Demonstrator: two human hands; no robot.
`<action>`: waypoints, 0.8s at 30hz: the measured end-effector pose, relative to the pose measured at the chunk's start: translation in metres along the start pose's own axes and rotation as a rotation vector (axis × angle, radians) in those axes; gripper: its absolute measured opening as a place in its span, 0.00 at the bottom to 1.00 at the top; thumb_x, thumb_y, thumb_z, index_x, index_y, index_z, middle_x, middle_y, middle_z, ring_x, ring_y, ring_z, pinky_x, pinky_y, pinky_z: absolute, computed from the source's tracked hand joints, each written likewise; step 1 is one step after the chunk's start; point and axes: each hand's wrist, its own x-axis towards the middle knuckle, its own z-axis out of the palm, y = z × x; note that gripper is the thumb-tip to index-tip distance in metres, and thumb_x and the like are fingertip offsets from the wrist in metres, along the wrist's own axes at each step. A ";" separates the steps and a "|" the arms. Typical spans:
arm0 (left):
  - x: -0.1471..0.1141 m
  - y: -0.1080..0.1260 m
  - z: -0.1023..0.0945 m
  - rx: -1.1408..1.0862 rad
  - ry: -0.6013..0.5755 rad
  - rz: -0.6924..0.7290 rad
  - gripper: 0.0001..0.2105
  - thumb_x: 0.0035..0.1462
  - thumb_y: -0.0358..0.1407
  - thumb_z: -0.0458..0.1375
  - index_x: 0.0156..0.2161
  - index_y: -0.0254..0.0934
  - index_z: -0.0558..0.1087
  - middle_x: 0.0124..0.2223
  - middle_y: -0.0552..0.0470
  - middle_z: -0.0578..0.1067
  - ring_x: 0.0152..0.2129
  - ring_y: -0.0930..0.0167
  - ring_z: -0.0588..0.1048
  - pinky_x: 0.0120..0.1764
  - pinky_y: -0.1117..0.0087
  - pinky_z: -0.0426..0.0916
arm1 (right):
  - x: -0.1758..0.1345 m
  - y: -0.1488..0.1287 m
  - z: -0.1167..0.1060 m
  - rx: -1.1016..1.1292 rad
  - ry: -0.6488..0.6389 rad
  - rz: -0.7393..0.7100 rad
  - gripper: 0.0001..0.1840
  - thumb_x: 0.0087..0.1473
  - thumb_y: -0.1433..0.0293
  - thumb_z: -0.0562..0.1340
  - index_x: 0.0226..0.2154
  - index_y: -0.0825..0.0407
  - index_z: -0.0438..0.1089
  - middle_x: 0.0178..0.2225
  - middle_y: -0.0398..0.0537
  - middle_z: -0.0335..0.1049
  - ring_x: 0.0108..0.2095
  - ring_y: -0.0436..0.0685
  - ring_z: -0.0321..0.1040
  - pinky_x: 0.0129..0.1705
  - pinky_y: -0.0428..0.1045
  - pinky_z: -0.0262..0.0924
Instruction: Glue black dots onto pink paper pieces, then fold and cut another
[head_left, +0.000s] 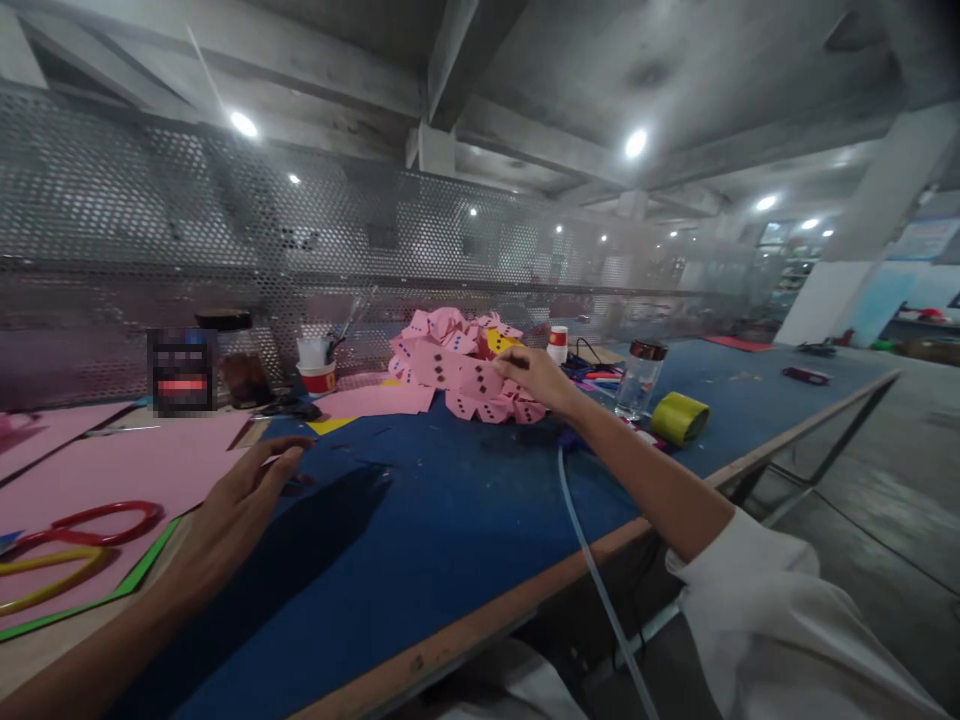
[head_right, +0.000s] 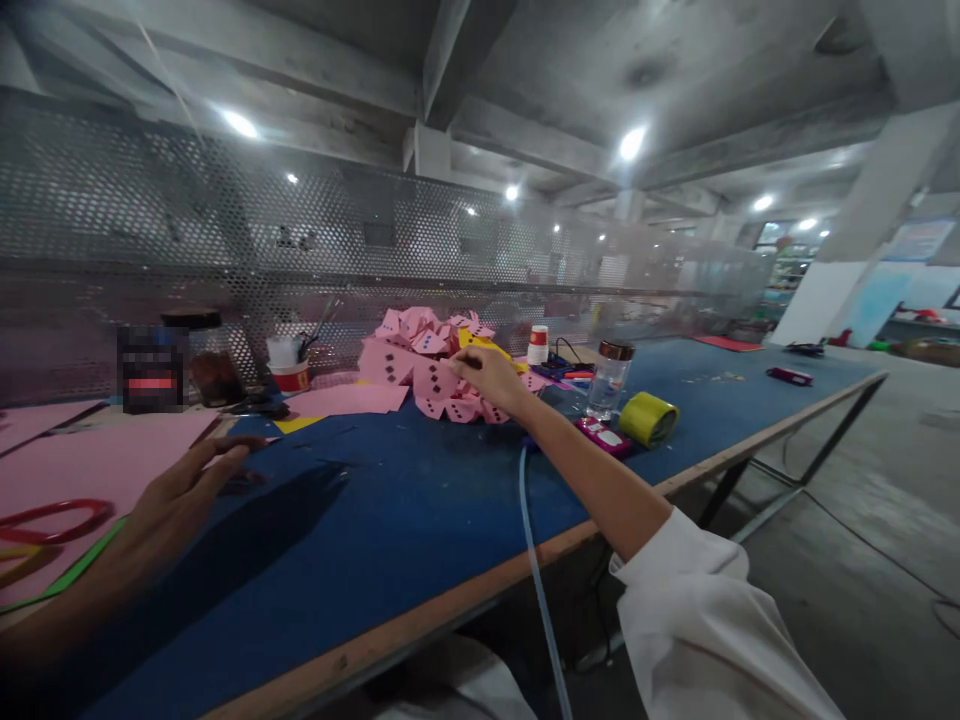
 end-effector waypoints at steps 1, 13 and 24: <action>0.000 0.000 0.000 -0.032 -0.020 -0.027 0.30 0.64 0.61 0.47 0.58 0.43 0.71 0.48 0.49 0.82 0.43 0.58 0.82 0.47 0.61 0.74 | 0.003 0.006 -0.009 -0.013 0.021 0.004 0.13 0.60 0.62 0.62 0.36 0.54 0.78 0.36 0.48 0.79 0.37 0.56 0.72 0.43 0.50 0.64; 0.004 -0.013 0.004 -0.163 -0.086 -0.054 0.32 0.61 0.64 0.49 0.58 0.44 0.70 0.57 0.47 0.76 0.41 0.58 0.83 0.52 0.55 0.73 | 0.042 0.090 -0.074 -0.190 0.082 0.106 0.11 0.54 0.66 0.62 0.30 0.54 0.78 0.31 0.49 0.78 0.33 0.57 0.70 0.40 0.50 0.62; 0.004 -0.011 0.003 -0.113 -0.092 -0.060 0.32 0.62 0.63 0.49 0.58 0.42 0.71 0.49 0.46 0.80 0.45 0.53 0.82 0.54 0.53 0.71 | 0.044 0.135 -0.085 -0.292 0.018 0.224 0.13 0.64 0.62 0.65 0.40 0.56 0.75 0.39 0.48 0.77 0.37 0.55 0.74 0.42 0.53 0.70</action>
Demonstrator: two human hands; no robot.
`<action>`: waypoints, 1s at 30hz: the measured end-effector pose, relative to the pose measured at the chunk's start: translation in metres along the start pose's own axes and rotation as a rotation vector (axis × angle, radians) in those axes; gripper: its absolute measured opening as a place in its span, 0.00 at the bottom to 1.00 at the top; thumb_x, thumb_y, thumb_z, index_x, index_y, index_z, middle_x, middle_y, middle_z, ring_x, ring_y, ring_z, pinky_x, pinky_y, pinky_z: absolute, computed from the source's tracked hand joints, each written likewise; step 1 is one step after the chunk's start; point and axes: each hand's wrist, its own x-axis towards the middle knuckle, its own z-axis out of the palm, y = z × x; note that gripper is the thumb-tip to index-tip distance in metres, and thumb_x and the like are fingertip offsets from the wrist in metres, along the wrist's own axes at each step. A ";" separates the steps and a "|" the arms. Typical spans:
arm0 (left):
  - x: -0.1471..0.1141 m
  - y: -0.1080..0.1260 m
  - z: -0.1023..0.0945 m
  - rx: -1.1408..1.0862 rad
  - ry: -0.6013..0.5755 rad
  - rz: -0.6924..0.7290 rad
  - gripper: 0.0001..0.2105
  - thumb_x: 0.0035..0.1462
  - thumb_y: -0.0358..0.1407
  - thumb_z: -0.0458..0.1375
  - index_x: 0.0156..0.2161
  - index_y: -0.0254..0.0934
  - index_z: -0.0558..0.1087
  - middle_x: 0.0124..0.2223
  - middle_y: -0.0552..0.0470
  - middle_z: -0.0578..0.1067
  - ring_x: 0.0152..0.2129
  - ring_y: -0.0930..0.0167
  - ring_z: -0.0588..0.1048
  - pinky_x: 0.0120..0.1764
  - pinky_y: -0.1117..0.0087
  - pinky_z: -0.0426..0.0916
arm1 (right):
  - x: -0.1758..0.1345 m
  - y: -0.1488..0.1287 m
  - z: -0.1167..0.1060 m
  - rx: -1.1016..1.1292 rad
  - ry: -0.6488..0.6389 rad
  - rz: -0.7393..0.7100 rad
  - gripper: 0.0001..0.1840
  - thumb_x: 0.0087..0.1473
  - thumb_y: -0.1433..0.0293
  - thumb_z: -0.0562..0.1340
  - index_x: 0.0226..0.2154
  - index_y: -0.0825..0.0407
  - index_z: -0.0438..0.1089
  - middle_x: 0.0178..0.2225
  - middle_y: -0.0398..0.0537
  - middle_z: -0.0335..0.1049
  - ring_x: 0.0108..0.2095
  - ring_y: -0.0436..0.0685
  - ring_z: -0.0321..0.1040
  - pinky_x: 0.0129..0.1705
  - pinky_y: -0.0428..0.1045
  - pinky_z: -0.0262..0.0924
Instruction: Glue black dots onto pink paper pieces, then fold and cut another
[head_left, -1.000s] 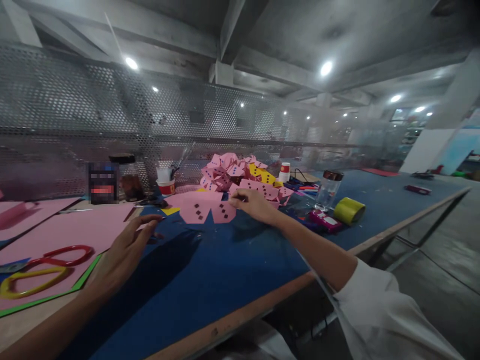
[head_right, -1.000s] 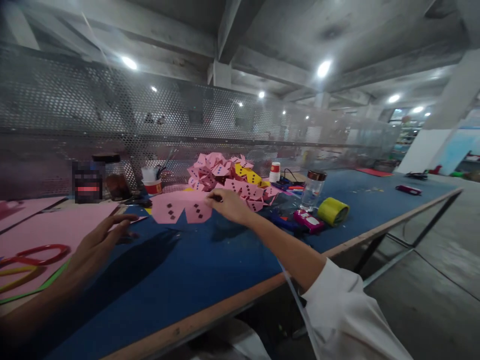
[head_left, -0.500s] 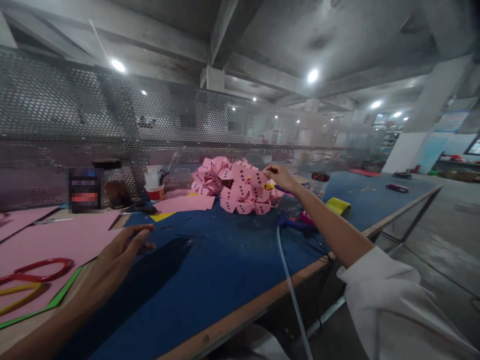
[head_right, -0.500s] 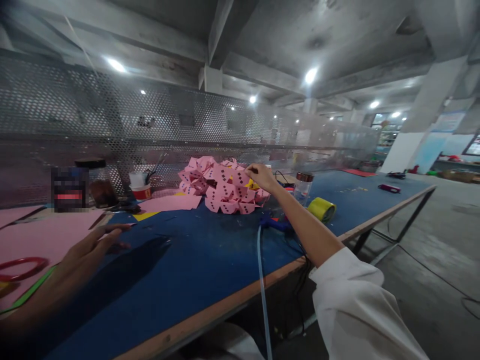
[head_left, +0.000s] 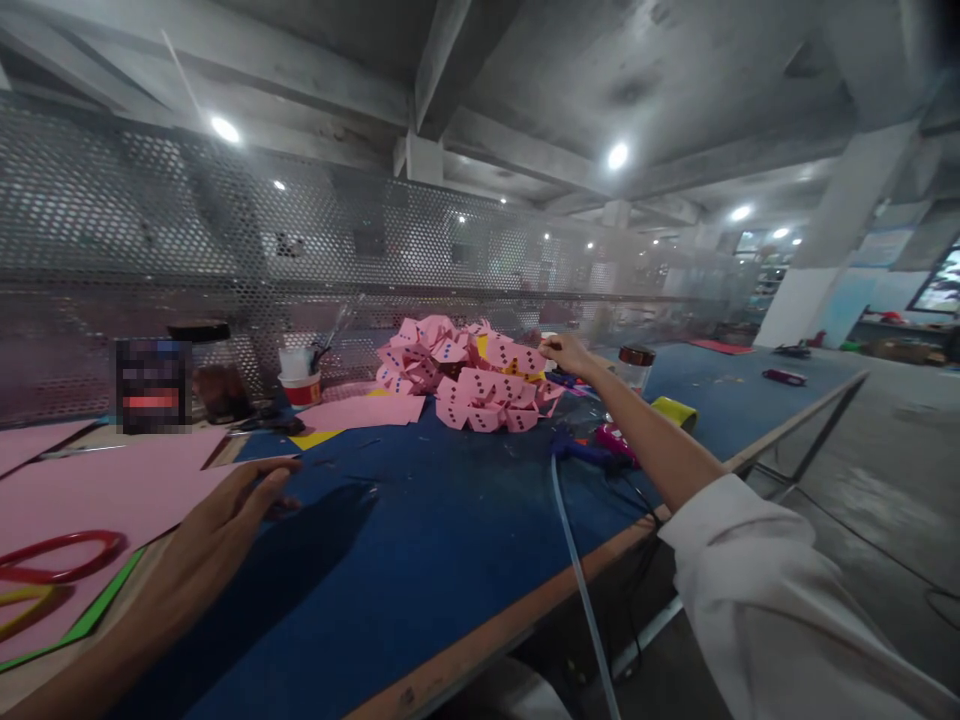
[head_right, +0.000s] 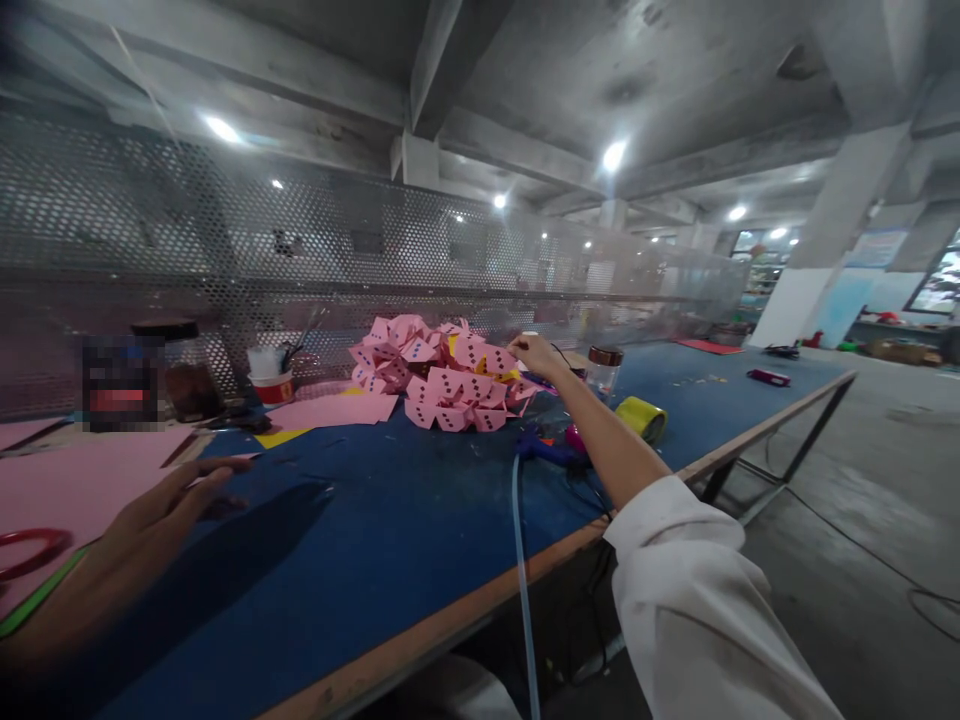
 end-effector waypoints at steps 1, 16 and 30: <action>0.000 -0.001 0.000 -0.011 -0.003 0.001 0.32 0.62 0.63 0.49 0.58 0.42 0.71 0.50 0.46 0.80 0.44 0.54 0.82 0.54 0.53 0.71 | 0.000 0.002 0.001 -0.006 -0.012 0.003 0.14 0.65 0.61 0.65 0.44 0.56 0.74 0.42 0.49 0.76 0.39 0.56 0.74 0.43 0.54 0.72; -0.015 0.043 -0.002 -0.021 0.006 -0.042 0.35 0.55 0.64 0.51 0.54 0.36 0.73 0.46 0.44 0.79 0.42 0.56 0.80 0.49 0.57 0.75 | -0.002 -0.003 0.003 -0.005 0.012 -0.089 0.10 0.52 0.66 0.61 0.28 0.54 0.76 0.29 0.46 0.75 0.32 0.54 0.66 0.37 0.47 0.58; -0.010 0.032 -0.001 -0.007 -0.028 -0.064 0.35 0.56 0.64 0.50 0.55 0.39 0.72 0.43 0.46 0.80 0.43 0.54 0.81 0.51 0.54 0.73 | -0.006 0.004 -0.017 -0.078 -0.010 -0.149 0.12 0.54 0.64 0.62 0.31 0.54 0.79 0.30 0.48 0.75 0.32 0.56 0.65 0.37 0.49 0.54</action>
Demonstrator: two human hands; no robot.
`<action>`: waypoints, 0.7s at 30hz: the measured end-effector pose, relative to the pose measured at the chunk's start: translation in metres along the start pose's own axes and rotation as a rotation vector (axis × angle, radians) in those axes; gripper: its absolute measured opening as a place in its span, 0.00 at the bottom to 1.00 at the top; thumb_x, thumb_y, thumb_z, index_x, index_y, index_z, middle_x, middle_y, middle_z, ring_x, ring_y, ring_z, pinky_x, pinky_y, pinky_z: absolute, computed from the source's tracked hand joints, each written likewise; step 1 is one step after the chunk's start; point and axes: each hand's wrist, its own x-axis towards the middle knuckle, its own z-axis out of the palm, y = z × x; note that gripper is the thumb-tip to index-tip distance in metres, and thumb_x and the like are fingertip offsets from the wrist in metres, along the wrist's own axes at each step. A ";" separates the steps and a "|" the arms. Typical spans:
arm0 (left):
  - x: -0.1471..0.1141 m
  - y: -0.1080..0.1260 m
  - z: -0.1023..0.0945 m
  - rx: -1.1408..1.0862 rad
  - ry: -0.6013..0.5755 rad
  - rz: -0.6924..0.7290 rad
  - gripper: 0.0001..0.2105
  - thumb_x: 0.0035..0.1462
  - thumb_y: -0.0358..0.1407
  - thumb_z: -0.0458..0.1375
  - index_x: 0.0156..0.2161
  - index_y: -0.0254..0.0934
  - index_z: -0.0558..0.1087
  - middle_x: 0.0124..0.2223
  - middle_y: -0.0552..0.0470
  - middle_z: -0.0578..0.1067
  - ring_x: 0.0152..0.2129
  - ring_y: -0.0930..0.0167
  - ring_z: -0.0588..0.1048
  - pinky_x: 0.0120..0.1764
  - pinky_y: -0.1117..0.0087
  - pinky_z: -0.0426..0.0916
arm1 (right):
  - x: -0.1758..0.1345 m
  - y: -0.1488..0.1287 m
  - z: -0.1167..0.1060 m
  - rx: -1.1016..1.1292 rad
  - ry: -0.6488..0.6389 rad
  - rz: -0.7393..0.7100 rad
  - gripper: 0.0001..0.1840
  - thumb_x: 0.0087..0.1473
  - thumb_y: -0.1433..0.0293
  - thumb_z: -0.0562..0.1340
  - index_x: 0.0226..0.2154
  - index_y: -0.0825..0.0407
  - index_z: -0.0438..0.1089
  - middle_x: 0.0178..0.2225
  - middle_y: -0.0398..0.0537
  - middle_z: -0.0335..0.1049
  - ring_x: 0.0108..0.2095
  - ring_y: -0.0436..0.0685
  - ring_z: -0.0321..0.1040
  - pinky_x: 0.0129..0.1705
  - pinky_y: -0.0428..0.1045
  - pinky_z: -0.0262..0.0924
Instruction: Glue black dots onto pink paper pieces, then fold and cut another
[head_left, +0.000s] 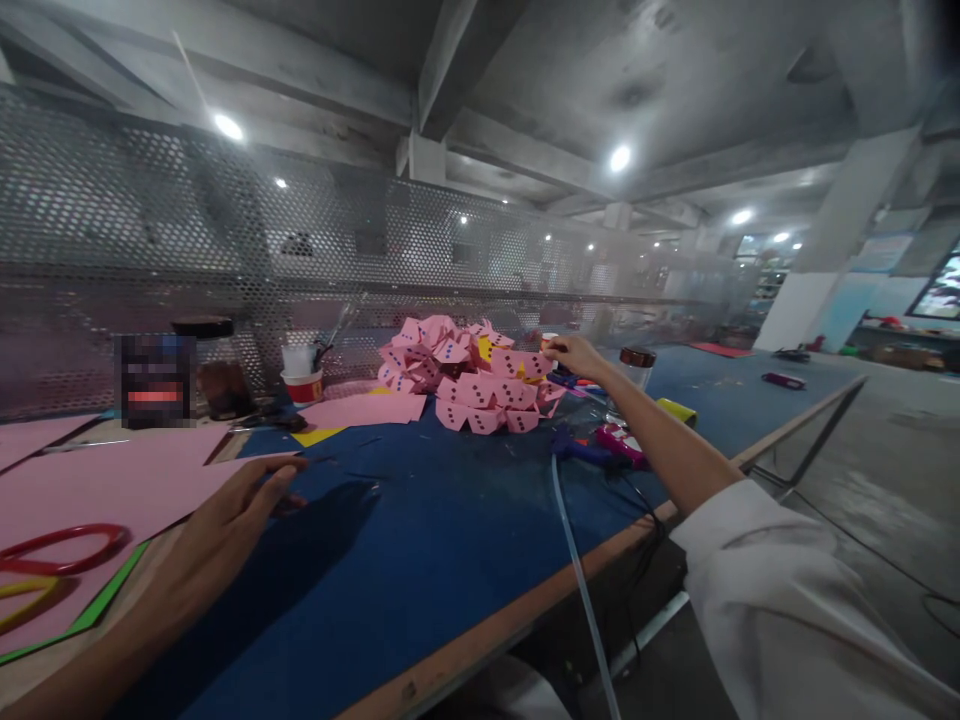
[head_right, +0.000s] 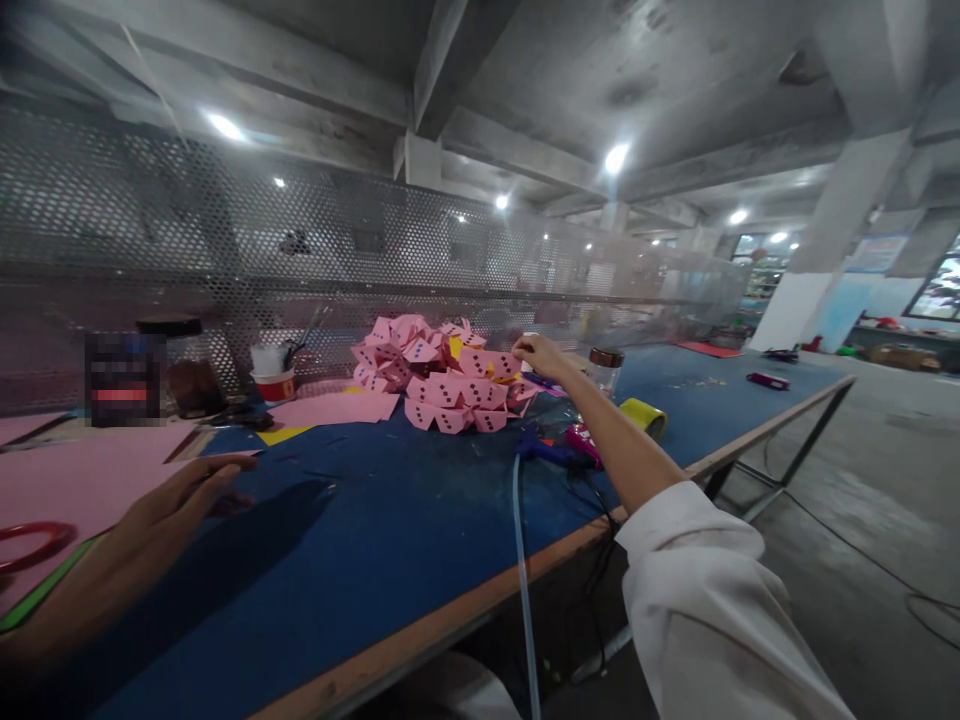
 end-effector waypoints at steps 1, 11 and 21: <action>0.001 -0.001 0.000 0.002 -0.003 -0.004 0.35 0.55 0.64 0.50 0.55 0.39 0.72 0.42 0.46 0.80 0.44 0.54 0.81 0.51 0.54 0.72 | -0.001 0.001 0.001 0.002 0.000 -0.001 0.13 0.54 0.63 0.62 0.32 0.54 0.79 0.30 0.48 0.75 0.32 0.56 0.65 0.37 0.49 0.54; -0.003 0.003 -0.001 0.033 0.019 0.016 0.35 0.56 0.63 0.49 0.55 0.38 0.72 0.40 0.47 0.81 0.42 0.54 0.81 0.49 0.55 0.73 | 0.000 0.002 0.012 0.068 -0.014 -0.014 0.15 0.56 0.61 0.60 0.34 0.54 0.78 0.33 0.48 0.76 0.34 0.55 0.67 0.38 0.48 0.58; 0.001 -0.002 0.000 0.015 0.028 0.044 0.34 0.55 0.63 0.51 0.53 0.37 0.73 0.39 0.47 0.81 0.41 0.54 0.82 0.48 0.56 0.75 | -0.009 -0.004 0.010 0.092 -0.072 0.001 0.14 0.54 0.61 0.62 0.31 0.54 0.77 0.30 0.45 0.76 0.33 0.54 0.67 0.38 0.47 0.58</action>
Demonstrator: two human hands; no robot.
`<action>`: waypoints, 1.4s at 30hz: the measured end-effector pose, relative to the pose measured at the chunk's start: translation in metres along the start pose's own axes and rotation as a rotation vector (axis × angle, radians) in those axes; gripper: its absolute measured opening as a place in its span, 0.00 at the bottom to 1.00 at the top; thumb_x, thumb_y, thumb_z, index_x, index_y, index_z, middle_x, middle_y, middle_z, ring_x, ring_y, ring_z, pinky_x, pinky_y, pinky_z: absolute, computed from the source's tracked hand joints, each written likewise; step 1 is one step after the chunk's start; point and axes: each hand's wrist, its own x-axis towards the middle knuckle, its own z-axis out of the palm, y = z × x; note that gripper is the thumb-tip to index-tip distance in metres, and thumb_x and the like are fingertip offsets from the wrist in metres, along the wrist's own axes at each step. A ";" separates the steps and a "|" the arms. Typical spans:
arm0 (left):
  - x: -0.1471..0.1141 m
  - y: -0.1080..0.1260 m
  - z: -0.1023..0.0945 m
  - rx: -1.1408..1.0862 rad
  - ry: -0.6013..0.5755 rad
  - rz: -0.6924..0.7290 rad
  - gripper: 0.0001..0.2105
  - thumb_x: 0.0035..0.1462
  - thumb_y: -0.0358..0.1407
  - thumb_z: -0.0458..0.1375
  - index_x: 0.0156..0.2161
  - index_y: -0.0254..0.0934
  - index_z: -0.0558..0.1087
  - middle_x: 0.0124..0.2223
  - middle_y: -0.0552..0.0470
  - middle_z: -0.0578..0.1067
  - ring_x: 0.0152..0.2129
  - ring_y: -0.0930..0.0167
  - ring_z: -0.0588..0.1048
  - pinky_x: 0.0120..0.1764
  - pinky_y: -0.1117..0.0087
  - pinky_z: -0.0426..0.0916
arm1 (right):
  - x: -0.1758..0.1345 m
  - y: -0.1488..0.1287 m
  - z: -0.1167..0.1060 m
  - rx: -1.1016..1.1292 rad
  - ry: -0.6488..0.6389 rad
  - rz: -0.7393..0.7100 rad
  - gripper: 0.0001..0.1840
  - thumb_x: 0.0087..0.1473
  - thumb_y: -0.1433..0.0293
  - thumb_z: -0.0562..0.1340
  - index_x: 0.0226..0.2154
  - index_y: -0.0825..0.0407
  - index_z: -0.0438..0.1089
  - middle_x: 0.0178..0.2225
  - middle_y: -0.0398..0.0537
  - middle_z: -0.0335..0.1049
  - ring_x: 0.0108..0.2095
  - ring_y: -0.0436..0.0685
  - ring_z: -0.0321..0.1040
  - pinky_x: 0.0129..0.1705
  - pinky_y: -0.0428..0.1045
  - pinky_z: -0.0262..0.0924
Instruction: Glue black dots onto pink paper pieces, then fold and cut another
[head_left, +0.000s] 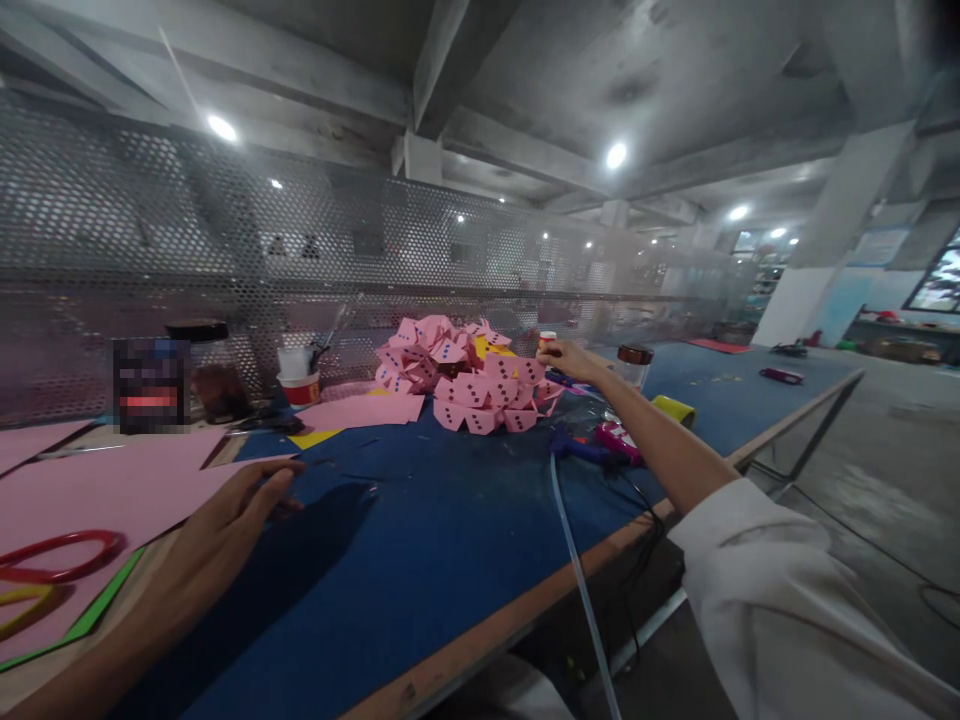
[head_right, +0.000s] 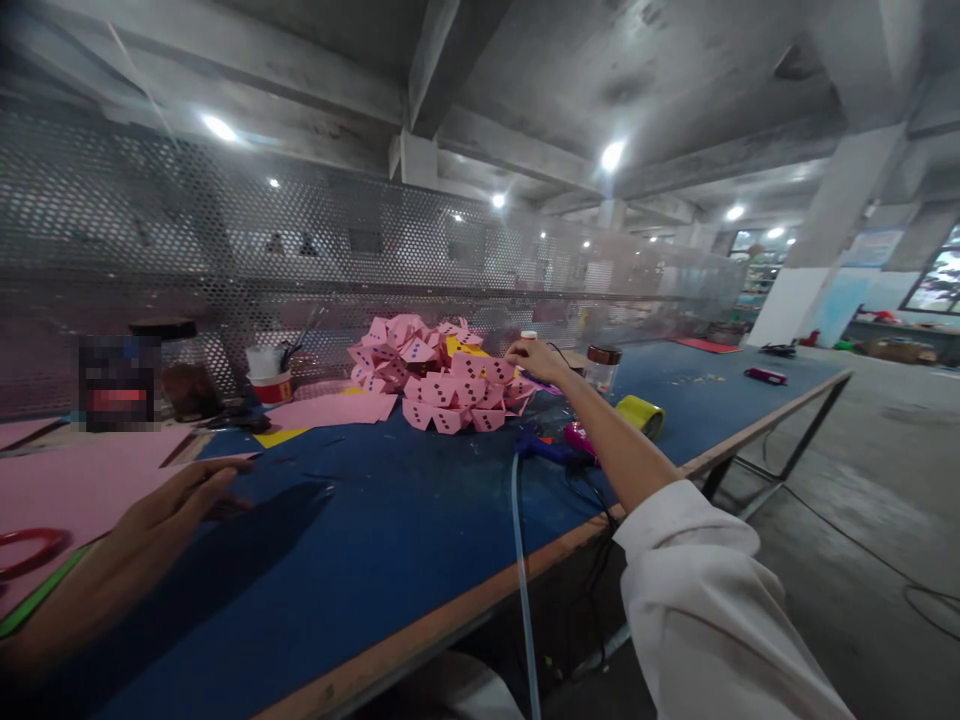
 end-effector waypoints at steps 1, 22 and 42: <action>0.000 -0.001 0.000 0.002 0.001 0.004 0.34 0.56 0.63 0.51 0.53 0.38 0.73 0.39 0.47 0.81 0.41 0.54 0.82 0.48 0.55 0.74 | -0.001 -0.001 0.001 0.003 -0.011 -0.001 0.14 0.54 0.61 0.62 0.31 0.54 0.78 0.30 0.46 0.76 0.33 0.54 0.68 0.38 0.48 0.59; 0.009 -0.019 0.003 0.006 -0.024 -0.020 0.32 0.57 0.65 0.49 0.55 0.44 0.71 0.47 0.49 0.81 0.44 0.55 0.82 0.53 0.54 0.71 | -0.035 -0.043 -0.009 -0.301 -0.024 0.081 0.14 0.64 0.66 0.60 0.43 0.57 0.79 0.44 0.55 0.80 0.42 0.58 0.73 0.46 0.50 0.64; -0.006 0.001 0.010 -0.032 0.024 0.106 0.24 0.62 0.55 0.50 0.48 0.38 0.73 0.37 0.49 0.81 0.34 0.62 0.81 0.40 0.64 0.74 | -0.168 -0.034 0.028 -0.895 -0.329 -0.004 0.15 0.62 0.64 0.61 0.46 0.56 0.73 0.38 0.63 0.79 0.41 0.73 0.78 0.40 0.59 0.66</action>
